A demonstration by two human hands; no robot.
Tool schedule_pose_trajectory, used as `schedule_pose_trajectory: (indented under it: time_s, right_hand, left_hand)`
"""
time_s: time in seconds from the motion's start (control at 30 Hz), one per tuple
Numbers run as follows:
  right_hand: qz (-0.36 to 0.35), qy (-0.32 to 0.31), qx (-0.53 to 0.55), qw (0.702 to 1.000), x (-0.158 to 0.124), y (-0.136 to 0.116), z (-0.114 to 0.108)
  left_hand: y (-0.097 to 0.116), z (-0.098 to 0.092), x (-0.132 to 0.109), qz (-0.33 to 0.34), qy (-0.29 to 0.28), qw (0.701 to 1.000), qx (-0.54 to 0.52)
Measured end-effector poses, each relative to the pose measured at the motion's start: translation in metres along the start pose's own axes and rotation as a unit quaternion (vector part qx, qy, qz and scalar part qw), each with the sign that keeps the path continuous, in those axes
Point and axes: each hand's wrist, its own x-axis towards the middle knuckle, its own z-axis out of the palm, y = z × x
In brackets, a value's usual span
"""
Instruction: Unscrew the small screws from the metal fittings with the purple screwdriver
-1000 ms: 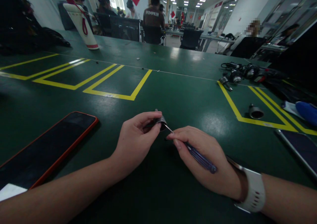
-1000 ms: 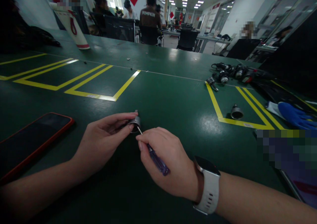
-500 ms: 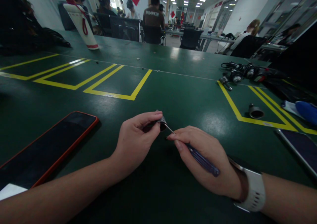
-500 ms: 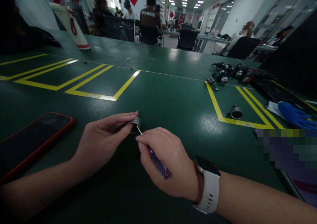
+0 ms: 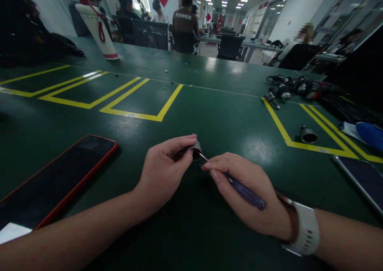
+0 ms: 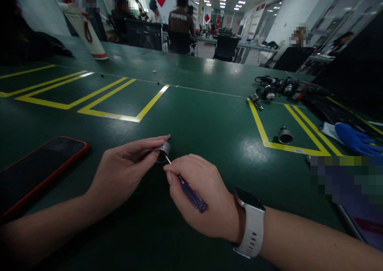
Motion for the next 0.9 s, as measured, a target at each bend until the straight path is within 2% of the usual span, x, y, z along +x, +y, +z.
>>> schedule_pose_trajectory:
  time_s: [0.1,0.43,0.9]
  right_hand:
    - [0.012,0.01,0.01,1.0,0.0006,0.0004,0.0]
    - [0.02,-0.011,0.037,0.999,0.0023,-0.0013,-0.0018]
    - [0.007,-0.012,0.028,0.999,0.001,-0.0002,-0.0005]
  left_hand:
    - [-0.0019,-0.0003,-0.0002,0.0,-0.008,1.0,-0.004]
    - [-0.0014,-0.0008,-0.0016,-0.009,-0.013,1.0,-0.013]
    - [0.0013,0.0009,-0.0007,-0.023,-0.006,0.999,-0.027]
